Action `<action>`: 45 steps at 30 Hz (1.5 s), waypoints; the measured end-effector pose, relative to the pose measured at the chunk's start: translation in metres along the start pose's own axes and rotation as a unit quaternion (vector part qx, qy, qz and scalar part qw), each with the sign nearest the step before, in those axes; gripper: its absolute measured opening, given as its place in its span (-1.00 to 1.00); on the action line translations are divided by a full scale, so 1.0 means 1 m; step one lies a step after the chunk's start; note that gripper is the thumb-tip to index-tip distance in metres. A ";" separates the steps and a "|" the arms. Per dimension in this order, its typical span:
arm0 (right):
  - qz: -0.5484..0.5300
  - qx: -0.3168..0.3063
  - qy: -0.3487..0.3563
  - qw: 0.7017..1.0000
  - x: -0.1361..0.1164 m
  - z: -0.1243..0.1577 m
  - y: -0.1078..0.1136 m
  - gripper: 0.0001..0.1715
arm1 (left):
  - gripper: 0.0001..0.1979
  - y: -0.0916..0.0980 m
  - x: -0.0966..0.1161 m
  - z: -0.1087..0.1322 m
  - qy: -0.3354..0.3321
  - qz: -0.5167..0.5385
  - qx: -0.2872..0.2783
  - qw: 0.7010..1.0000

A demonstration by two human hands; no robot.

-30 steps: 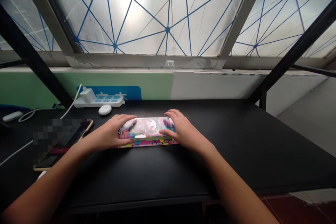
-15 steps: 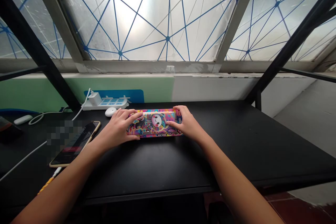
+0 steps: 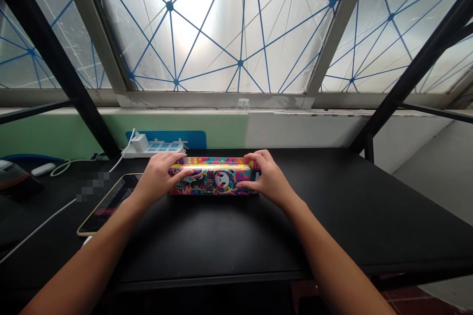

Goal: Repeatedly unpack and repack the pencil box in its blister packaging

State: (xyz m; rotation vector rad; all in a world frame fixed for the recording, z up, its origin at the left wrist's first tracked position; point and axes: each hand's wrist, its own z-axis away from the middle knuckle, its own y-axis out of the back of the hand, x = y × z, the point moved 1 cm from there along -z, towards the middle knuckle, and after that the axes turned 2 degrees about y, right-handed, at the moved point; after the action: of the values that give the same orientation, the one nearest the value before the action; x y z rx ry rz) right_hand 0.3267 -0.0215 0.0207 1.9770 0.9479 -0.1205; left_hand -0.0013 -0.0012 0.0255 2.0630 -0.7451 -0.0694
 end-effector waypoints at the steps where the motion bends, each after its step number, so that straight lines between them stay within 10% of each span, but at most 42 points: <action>1: 0.012 0.007 0.009 1.000 -0.001 0.000 -0.001 -0.26 | -0.54 0.001 0.000 0.000 -0.009 0.000 0.005 1.000; 9: 0.151 -0.049 0.085 0.984 0.000 0.000 -0.010 -0.65 | -0.67 -0.005 0.002 0.002 -0.077 -0.006 -0.026 0.997; 18: 0.157 -0.071 0.092 0.981 0.000 0.002 -0.014 -0.68 | -0.72 0.000 0.011 0.003 -0.015 -0.011 -0.072 0.997; 26: 0.159 -0.131 0.104 0.973 -0.008 0.007 -0.029 -0.58 | -0.90 -0.003 0.016 0.005 -0.088 -0.028 -0.166 0.982; 34: 0.140 -0.184 0.144 0.962 -0.030 0.013 -0.052 -0.16 | -0.28 -0.021 0.008 0.009 -0.028 0.042 -0.149 0.988; 45: 0.122 -0.246 0.107 0.956 -0.035 0.010 -0.047 -0.20 | -0.11 -0.032 -0.003 0.012 0.087 0.038 -0.238 0.967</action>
State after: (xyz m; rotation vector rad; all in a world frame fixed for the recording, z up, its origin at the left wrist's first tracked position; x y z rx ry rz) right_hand 0.2735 -0.0355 -0.0029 1.6385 0.7666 0.4387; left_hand 0.0084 0.0044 -0.0073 1.5593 -0.6257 -0.0214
